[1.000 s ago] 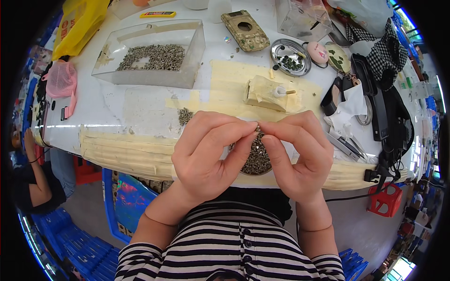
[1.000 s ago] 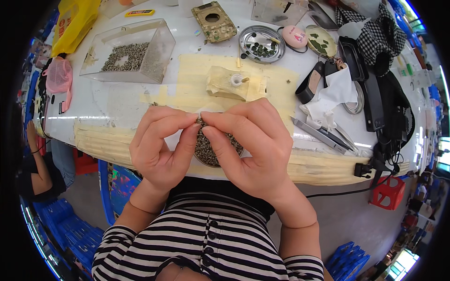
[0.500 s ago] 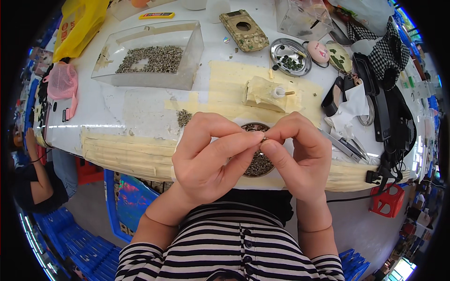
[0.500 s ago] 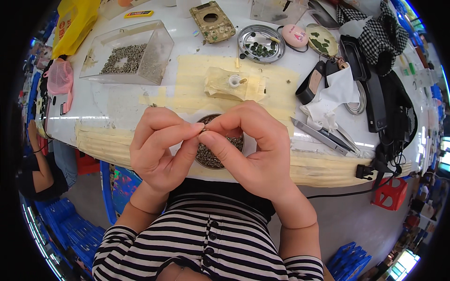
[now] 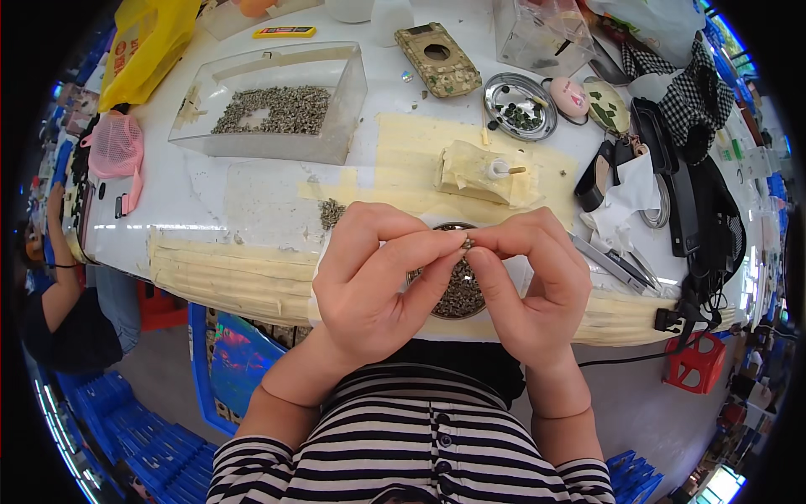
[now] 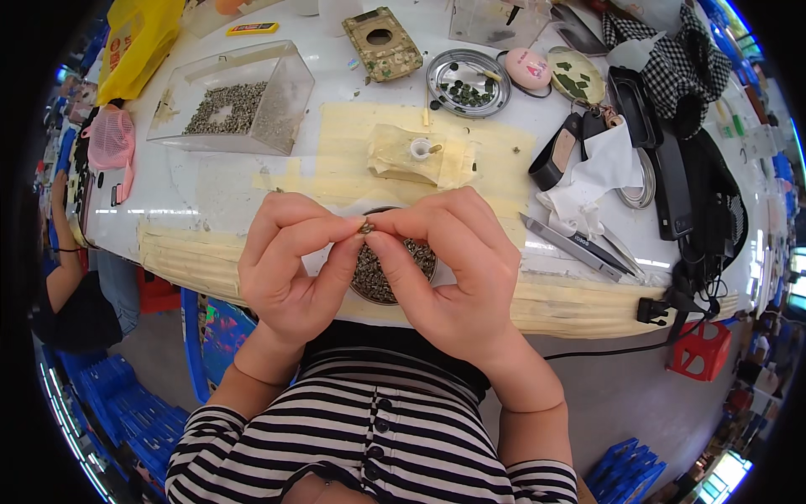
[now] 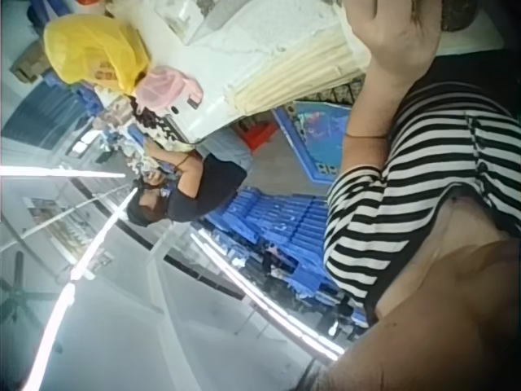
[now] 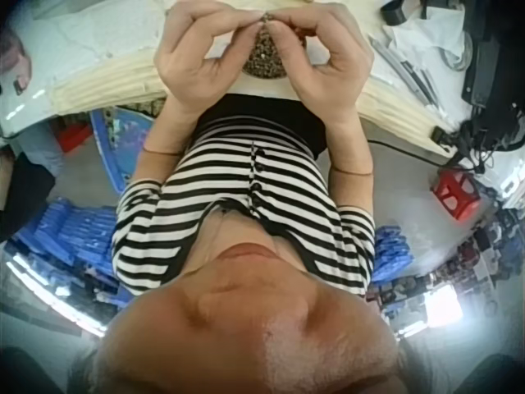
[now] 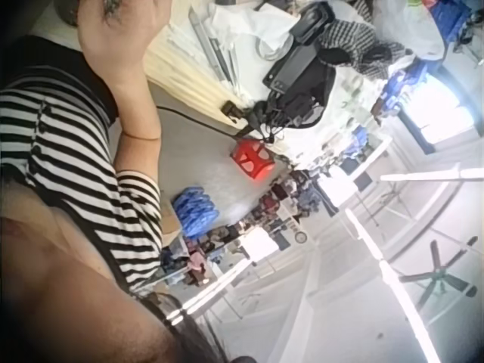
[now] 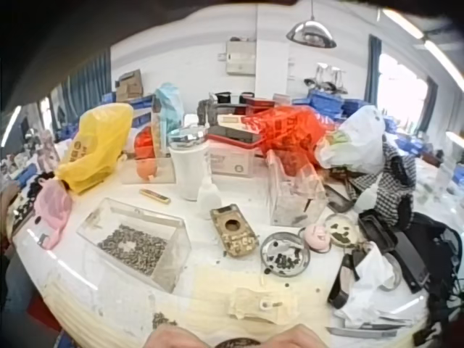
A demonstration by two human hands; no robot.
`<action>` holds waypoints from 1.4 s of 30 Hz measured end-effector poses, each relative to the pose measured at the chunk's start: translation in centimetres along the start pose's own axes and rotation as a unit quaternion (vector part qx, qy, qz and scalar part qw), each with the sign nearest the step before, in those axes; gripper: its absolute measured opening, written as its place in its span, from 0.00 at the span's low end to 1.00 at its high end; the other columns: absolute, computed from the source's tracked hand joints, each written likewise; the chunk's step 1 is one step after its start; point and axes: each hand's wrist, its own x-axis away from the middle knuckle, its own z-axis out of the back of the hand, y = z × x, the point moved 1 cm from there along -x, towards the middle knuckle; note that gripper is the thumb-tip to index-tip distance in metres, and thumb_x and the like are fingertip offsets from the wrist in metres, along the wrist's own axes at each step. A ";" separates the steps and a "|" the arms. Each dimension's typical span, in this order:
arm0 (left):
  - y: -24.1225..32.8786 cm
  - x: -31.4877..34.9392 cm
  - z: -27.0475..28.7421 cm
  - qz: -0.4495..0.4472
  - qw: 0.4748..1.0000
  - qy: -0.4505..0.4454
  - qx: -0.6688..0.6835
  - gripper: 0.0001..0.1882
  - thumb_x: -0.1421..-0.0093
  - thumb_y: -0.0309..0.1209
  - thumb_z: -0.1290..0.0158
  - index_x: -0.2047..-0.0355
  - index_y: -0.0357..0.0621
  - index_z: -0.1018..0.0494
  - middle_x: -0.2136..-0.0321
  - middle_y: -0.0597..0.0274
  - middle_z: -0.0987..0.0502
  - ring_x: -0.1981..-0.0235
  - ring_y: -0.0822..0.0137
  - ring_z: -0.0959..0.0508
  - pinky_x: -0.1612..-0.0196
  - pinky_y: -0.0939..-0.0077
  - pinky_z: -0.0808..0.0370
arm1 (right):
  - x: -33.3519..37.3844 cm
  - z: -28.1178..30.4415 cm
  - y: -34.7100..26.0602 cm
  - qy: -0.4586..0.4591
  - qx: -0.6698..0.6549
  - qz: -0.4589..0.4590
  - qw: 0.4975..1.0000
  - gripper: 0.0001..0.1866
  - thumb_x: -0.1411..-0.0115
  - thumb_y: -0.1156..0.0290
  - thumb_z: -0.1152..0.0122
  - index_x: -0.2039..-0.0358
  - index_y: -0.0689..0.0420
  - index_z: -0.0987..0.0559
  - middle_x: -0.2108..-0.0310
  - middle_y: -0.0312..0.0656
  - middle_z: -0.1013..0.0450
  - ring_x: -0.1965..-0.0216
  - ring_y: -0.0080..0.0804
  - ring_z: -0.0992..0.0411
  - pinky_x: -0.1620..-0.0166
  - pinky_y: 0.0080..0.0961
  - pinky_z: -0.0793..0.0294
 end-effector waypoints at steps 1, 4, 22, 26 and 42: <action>0.0 0.1 0.0 0.000 1.000 -0.002 -0.002 0.15 0.53 0.16 0.33 0.64 0.39 0.20 0.71 0.62 0.25 0.72 0.64 0.26 0.72 0.74 0.30 | 0.0 0.0 0.0 -0.001 -0.009 -0.004 1.000 0.08 0.50 0.82 0.29 0.68 0.61 0.16 0.72 0.41 0.23 0.72 0.32 0.28 0.69 0.23 0.29; 0.0 0.1 0.0 0.001 1.000 -0.006 -0.014 0.15 0.54 0.16 0.33 0.64 0.39 0.19 0.71 0.62 0.25 0.71 0.63 0.26 0.71 0.74 0.30 | 0.1 0.1 0.1 0.000 -0.007 0.003 1.000 0.07 0.50 0.82 0.29 0.68 0.62 0.16 0.72 0.41 0.23 0.72 0.32 0.28 0.69 0.23 0.29; 0.0 0.0 0.3 0.028 0.998 -0.026 0.057 0.16 0.53 0.16 0.34 0.62 0.40 0.18 0.70 0.62 0.24 0.70 0.65 0.26 0.70 0.76 0.30 | 0.2 0.3 0.2 -0.045 -0.155 -0.117 0.980 0.02 0.40 0.78 0.37 0.69 0.63 0.21 0.74 0.36 0.28 0.73 0.21 0.35 0.67 0.18 0.34; 0.1 0.0 0.4 0.029 0.997 -0.048 0.059 0.12 0.50 0.16 0.36 0.64 0.37 0.19 0.69 0.61 0.25 0.68 0.66 0.27 0.65 0.75 0.30 | 0.3 0.3 0.3 -0.051 -0.166 -0.127 0.977 0.02 0.39 0.78 0.38 0.68 0.63 0.21 0.74 0.35 0.28 0.73 0.20 0.35 0.67 0.18 0.35; 0.0 -0.1 0.4 0.023 0.994 -0.051 0.099 0.10 0.48 0.17 0.37 0.63 0.37 0.20 0.70 0.60 0.25 0.69 0.66 0.26 0.65 0.76 0.30 | 0.2 0.7 -0.3 -0.084 -0.256 -0.209 0.940 0.03 0.38 0.77 0.38 0.66 0.63 0.20 0.71 0.33 0.29 0.70 0.18 0.36 0.64 0.17 0.36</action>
